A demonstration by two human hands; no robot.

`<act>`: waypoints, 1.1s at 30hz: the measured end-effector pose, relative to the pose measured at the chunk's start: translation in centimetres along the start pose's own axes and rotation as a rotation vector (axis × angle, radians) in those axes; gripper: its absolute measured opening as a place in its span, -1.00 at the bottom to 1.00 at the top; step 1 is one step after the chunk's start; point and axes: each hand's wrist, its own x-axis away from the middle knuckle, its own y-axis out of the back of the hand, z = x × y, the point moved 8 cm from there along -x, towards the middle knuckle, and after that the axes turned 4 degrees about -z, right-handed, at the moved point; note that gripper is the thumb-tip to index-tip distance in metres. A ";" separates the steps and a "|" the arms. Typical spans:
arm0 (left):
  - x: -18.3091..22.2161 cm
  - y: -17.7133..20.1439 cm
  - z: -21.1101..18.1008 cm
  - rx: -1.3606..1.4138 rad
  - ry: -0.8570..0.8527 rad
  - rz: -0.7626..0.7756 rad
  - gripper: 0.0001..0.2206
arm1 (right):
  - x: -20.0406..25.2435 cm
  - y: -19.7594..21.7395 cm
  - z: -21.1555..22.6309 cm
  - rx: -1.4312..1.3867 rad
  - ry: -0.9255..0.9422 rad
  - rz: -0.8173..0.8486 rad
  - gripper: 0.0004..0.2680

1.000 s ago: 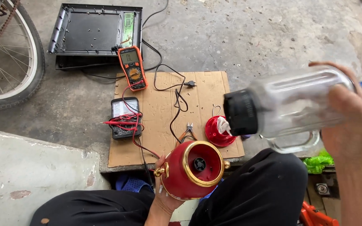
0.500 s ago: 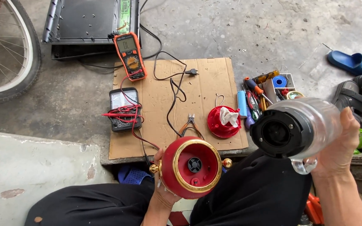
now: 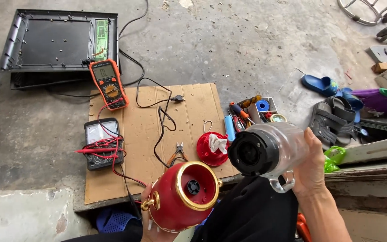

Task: Diagnosing and soldering internal components of a red blender base using a multimeter and soldering iron.

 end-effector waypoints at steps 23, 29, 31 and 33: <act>-1.5 1.1 -7.8 -0.103 -0.312 -0.442 -0.53 | 0.7 -14.1 -11.3 -0.486 -0.259 0.243 -0.18; -5.1 3.9 -11.1 0.022 -0.256 -0.463 -0.56 | -3.0 -14.5 -16.7 -0.472 -0.463 -0.085 -0.55; -6.4 5.2 -11.6 0.018 -0.212 -0.464 -0.58 | -4.5 -14.5 -18.3 -0.493 -0.528 -0.095 -0.50; -6.9 5.0 -11.8 0.022 -0.204 -0.472 -0.60 | -5.1 -14.8 -19.1 -0.482 -0.543 -0.099 -0.53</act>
